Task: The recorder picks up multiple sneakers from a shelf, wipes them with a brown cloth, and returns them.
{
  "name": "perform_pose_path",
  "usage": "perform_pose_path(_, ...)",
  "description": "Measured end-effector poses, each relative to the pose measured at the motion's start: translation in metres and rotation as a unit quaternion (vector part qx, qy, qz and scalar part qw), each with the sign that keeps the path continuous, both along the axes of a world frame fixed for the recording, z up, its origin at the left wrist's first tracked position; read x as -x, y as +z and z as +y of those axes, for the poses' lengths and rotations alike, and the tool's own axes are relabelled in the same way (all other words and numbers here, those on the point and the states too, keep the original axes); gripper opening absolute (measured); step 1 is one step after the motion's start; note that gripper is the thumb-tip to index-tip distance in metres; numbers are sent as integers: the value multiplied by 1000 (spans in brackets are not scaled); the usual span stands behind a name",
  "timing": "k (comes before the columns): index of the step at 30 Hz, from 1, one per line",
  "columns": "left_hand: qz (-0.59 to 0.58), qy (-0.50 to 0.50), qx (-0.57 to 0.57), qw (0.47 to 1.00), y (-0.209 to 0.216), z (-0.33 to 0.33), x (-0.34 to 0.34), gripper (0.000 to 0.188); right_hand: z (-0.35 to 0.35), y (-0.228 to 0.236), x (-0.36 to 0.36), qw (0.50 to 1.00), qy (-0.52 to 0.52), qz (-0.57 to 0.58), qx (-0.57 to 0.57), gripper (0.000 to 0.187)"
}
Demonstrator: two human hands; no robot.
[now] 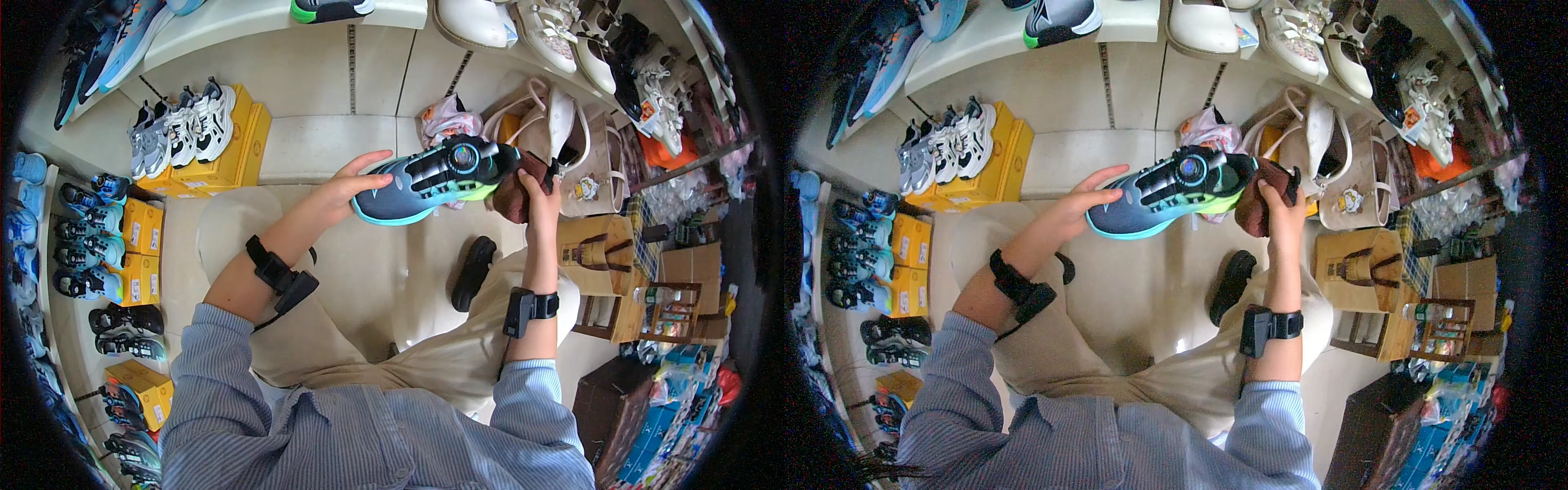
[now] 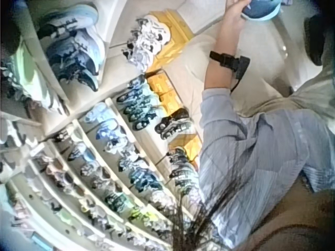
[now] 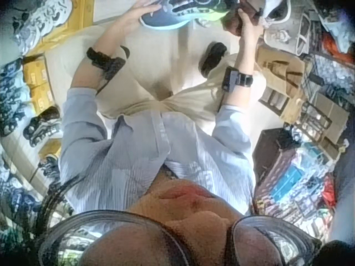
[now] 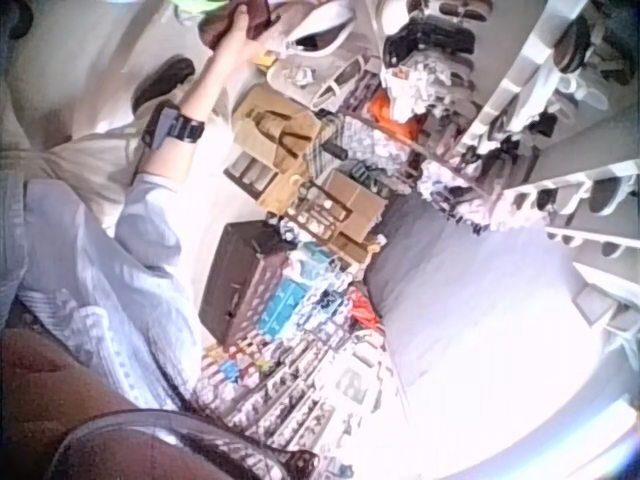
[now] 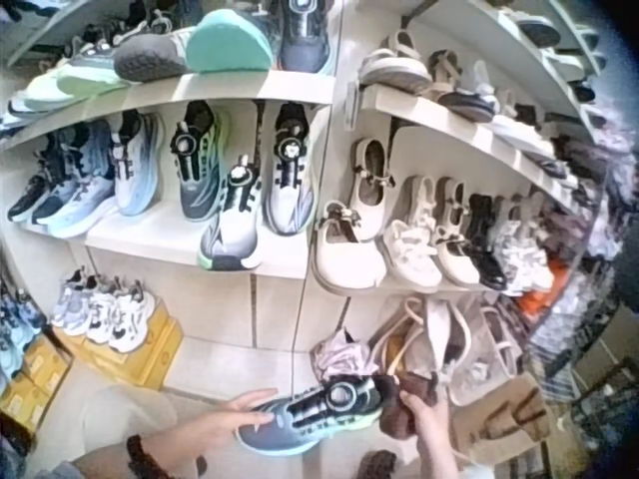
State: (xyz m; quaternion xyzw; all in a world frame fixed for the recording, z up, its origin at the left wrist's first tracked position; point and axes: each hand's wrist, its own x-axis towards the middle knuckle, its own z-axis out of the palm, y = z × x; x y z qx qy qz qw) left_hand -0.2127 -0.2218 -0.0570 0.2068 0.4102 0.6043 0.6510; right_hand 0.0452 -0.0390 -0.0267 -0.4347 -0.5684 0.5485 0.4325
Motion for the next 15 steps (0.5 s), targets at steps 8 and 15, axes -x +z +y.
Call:
perform_pose_path(8,-56,30,-11,998,-8,13,-17,54,-44,-8,34,999,39,-31,0,44)
perform_pose_path(15,27,101,-12,994,-1,23,-23,55,-101,0,53,894,263,-133,-337,58)
